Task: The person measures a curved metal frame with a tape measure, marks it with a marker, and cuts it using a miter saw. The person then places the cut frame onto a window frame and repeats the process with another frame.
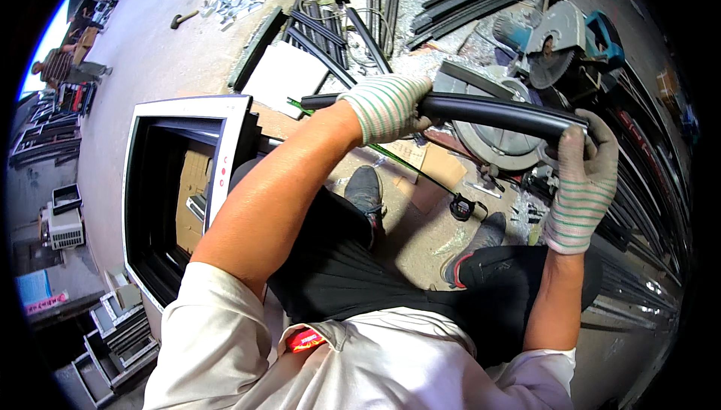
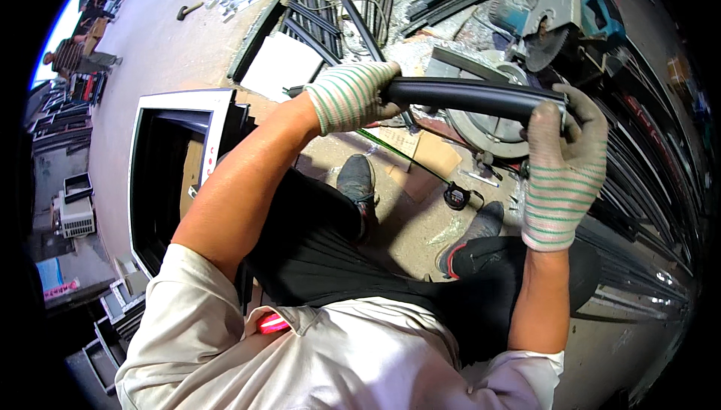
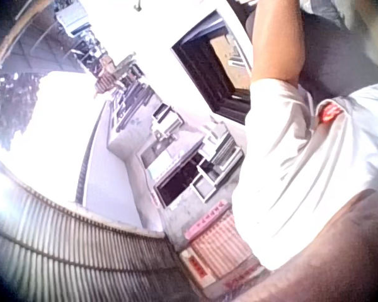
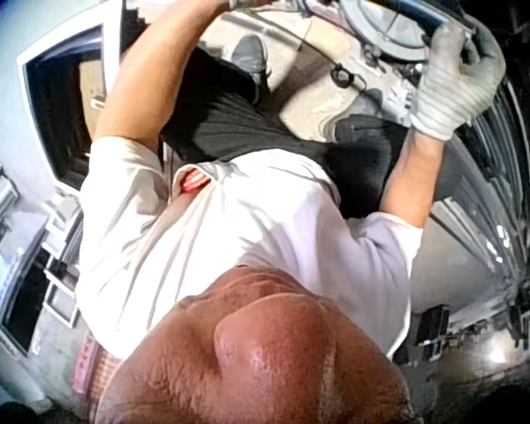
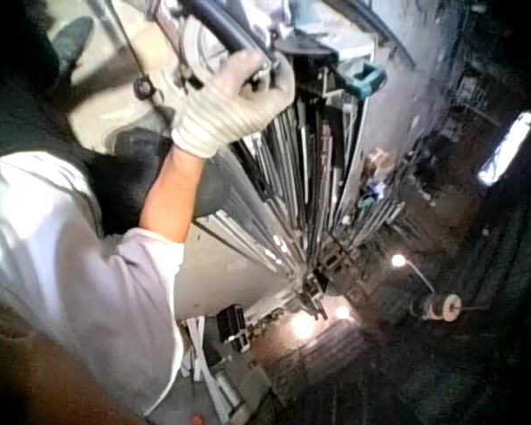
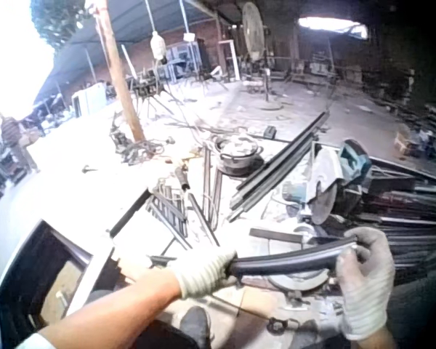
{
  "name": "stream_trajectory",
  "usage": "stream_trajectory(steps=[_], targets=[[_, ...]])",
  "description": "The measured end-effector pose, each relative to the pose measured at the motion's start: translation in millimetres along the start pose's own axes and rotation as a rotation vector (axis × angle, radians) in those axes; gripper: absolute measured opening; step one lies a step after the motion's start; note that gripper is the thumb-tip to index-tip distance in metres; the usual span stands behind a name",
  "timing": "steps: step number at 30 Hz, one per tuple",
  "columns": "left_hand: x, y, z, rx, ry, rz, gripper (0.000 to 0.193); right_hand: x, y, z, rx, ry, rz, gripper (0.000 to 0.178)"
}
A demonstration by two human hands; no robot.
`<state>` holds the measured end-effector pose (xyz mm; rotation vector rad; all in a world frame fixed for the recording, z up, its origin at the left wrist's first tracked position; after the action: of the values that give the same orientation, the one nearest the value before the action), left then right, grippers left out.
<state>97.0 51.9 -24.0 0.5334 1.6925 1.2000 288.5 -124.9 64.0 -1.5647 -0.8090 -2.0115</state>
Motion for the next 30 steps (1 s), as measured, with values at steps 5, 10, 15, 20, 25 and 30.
stream_trajectory(steps=[5, 10, 15, 20, 25, 30], targets=[[-7, 18, -5, -0.010, -0.014, 0.047, 0.026, 0, 5, 2, -0.019, 0.002, -0.053, 0.039], [-13, 36, -14, -0.096, -0.084, 0.074, 0.024, -1, 7, 2, -0.004, -0.001, -0.048, 0.033], [-15, 46, -12, -0.122, -0.112, 0.048, 0.024, -19, 18, 6, 0.063, -0.033, -0.013, 0.030], [-1, 40, -13, -0.195, -0.130, 0.025, 0.034, -24, 14, 8, 0.059, -0.013, -0.020, 0.032], [10, 39, -6, -0.191, -0.079, 0.120, 0.045, -26, 15, 13, 0.064, 0.020, -0.184, 0.037], [8, 55, -3, -0.163, -0.028, 0.157, 0.047, -40, 23, 19, 0.038, 0.003, -0.384, 0.037]])
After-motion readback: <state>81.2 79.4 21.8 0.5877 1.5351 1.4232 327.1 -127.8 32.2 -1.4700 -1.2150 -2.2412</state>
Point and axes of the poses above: each hand's wrist, its own z-axis towards the middle knuckle, its own y-axis out of the back of the hand, x = y × z, the point moved 10 cm from there along z, towards the middle knuckle, and after that the axes turned 4 degrees about -y, right-handed, at the moved point
